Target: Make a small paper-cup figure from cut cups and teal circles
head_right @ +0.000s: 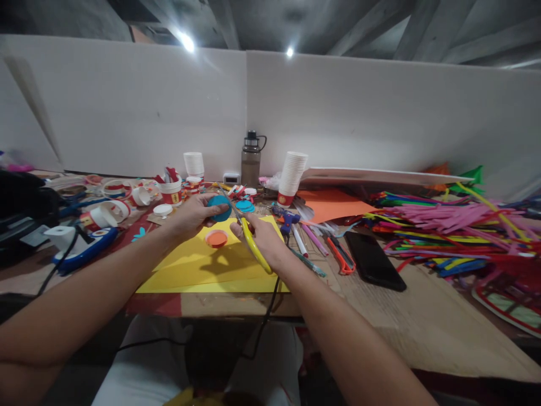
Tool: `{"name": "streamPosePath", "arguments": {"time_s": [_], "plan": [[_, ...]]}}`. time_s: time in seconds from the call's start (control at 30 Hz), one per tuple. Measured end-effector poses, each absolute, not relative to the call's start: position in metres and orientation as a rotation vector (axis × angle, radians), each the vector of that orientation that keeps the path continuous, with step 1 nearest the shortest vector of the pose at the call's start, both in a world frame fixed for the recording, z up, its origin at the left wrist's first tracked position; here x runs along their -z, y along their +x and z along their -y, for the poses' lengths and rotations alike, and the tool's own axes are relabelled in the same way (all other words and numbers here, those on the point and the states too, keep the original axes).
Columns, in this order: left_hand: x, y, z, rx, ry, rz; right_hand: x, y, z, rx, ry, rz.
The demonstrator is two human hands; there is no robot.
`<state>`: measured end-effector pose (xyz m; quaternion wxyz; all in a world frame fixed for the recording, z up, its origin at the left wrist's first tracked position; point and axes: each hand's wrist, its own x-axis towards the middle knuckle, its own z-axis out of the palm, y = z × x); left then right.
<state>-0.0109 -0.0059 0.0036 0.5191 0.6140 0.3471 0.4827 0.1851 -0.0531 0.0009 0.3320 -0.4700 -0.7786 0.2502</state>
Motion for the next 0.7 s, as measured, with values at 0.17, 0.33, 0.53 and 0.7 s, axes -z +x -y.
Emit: {"name": "streamPosePath", "arguments": {"time_s": [0.17, 0.33, 0.53, 0.7], "plan": [[-0.0035, -0.0126, 0.0043, -1.145, 1.505, -0.853, 0.0025, 0.1869, 0.0503, -0.684, -1.218, 2.047], [-0.0049, -0.0143, 0.0036, -1.121, 1.497, -0.848, 0.004, 0.1881, 0.0496, -0.693, -1.219, 2.049], [-0.0048, -0.0161, 0.0028, -1.108, 1.468, -0.84, 0.0017, 0.1872, 0.0522, -0.706, -1.238, 2.045], [-0.0057, -0.0126, 0.004, -1.168, 1.359, -0.783, 0.0022, 0.1871, 0.0525, -0.69, -1.24, 2.03]]}}
